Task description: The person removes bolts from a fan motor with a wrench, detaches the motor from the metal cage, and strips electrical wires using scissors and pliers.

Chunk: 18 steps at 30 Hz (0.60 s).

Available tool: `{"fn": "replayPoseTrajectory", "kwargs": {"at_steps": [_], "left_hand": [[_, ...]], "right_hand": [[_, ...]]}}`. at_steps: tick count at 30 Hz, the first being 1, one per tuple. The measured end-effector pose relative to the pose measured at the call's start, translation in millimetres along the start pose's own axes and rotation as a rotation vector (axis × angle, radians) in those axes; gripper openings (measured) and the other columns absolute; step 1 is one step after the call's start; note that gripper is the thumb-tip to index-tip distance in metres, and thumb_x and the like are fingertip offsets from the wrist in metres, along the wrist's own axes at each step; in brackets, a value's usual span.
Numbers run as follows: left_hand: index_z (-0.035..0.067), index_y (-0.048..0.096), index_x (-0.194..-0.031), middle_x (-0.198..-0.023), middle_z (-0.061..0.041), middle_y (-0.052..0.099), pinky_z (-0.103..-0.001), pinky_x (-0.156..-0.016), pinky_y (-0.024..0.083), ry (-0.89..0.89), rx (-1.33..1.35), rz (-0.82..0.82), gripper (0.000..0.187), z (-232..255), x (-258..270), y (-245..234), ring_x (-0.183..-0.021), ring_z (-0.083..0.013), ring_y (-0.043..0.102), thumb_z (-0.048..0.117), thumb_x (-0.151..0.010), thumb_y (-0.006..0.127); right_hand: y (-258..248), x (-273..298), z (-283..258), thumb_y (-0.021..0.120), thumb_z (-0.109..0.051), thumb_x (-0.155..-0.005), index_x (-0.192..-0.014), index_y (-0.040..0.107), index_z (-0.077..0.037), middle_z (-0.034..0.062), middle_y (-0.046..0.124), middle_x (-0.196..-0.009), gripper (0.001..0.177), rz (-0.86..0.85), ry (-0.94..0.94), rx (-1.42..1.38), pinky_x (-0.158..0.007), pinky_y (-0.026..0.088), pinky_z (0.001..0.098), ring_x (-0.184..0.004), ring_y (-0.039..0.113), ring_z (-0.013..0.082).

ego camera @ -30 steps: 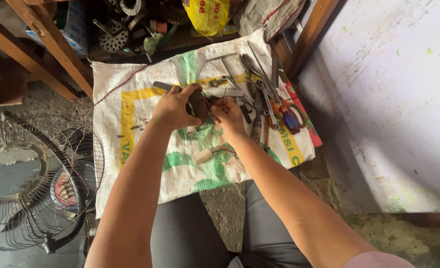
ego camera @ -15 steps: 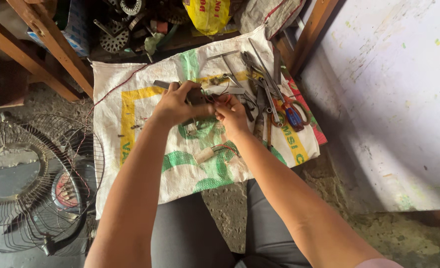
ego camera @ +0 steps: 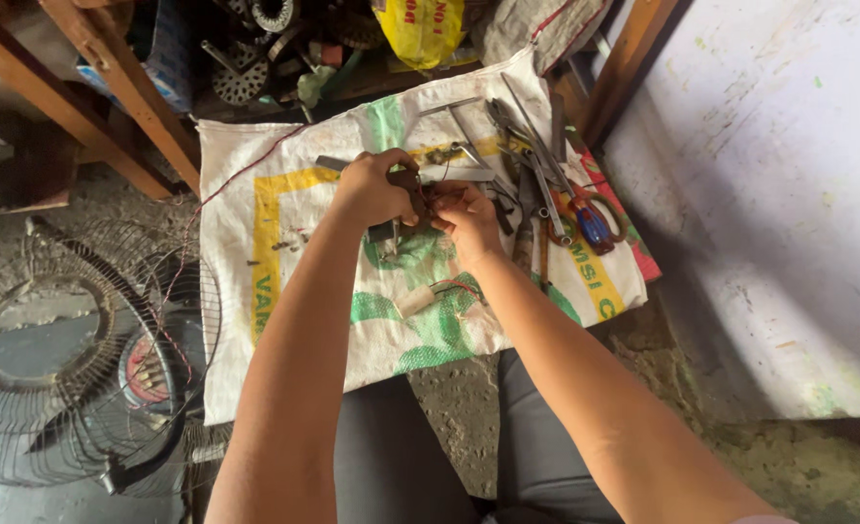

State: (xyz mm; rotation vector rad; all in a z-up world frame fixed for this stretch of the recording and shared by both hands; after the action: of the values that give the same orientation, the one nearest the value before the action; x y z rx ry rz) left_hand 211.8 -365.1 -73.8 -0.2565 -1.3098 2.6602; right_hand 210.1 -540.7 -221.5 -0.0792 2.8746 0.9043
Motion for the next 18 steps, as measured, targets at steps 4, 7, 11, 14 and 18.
{"fn": "replayPoseTrajectory", "kwargs": {"at_steps": [4, 7, 11, 14, 18], "left_hand": [[0.029, 0.065, -0.122, -0.129, -0.015, 0.054, -0.049, -0.093, 0.055, -0.139, -0.179, -0.081, 0.079, 20, 4, -5, -0.121, -0.0408, 0.057, 0.027, -0.049, 0.094], [0.028, 0.057, -0.130, -0.131, -0.015, 0.050, -0.050, -0.095, 0.053, -0.215, -0.233, -0.121, 0.088, 29, 4, -2, -0.121, -0.0413, 0.057, 0.038, -0.052, 0.097], [0.028, 0.057, -0.130, -0.127, -0.014, 0.053, -0.049, -0.096, 0.054, -0.128, -0.236, -0.055, 0.090, 21, 10, -3, -0.119, -0.0391, 0.060, 0.043, -0.051, 0.096], [0.027, 0.060, -0.127, -0.125, -0.013, 0.056, -0.047, -0.095, 0.055, -0.097, -0.117, 0.031, 0.081, 5, 22, -3, -0.116, -0.0369, 0.063, 0.040, -0.054, 0.094], [0.026, 0.059, -0.124, -0.125, -0.011, 0.055, -0.042, -0.095, 0.055, -0.111, 0.130, 0.085, 0.084, -24, 28, -11, -0.114, -0.0330, 0.062, 0.034, -0.048, 0.094]], "right_hand": [[-1, -1, 1, 0.066, 0.003, -0.086, -0.108, 0.067, -0.002, 0.0066, 0.071, -0.096, 0.023, -0.012, -0.002, 0.086, -0.073, 0.057, 0.0318, -0.084, 0.070, 0.0167], [-4, 2, 2, 0.066, 0.003, -0.086, -0.107, 0.067, -0.002, 0.0070, 0.072, -0.094, 0.022, -0.035, -0.009, 0.101, -0.070, 0.054, 0.0299, -0.083, 0.069, 0.0161], [-1, 2, 0, 0.069, 0.005, -0.084, -0.106, 0.068, -0.002, 0.0077, 0.074, -0.092, 0.022, -0.040, -0.025, 0.075, -0.068, 0.052, 0.0290, -0.079, 0.068, 0.0154], [3, 6, -4, 0.074, 0.004, -0.082, -0.104, 0.068, -0.003, 0.0065, 0.075, -0.090, 0.023, -0.058, -0.027, 0.078, -0.068, 0.052, 0.0284, -0.077, 0.068, 0.0141], [10, 9, -6, 0.080, -0.004, -0.086, -0.101, 0.072, -0.003, 0.0049, 0.074, -0.085, 0.017, -0.082, -0.036, 0.236, -0.065, 0.050, 0.0268, -0.072, 0.065, 0.0107]]}}
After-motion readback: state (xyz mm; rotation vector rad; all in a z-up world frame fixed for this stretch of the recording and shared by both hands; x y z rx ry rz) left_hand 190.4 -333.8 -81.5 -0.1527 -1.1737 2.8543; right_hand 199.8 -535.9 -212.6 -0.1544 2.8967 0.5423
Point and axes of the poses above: each hand's wrist, its own x-axis away from the middle knuckle, its own y-axis out of the palm, z = x × y, the point moved 5 cm from there along -x, towards the middle knuckle
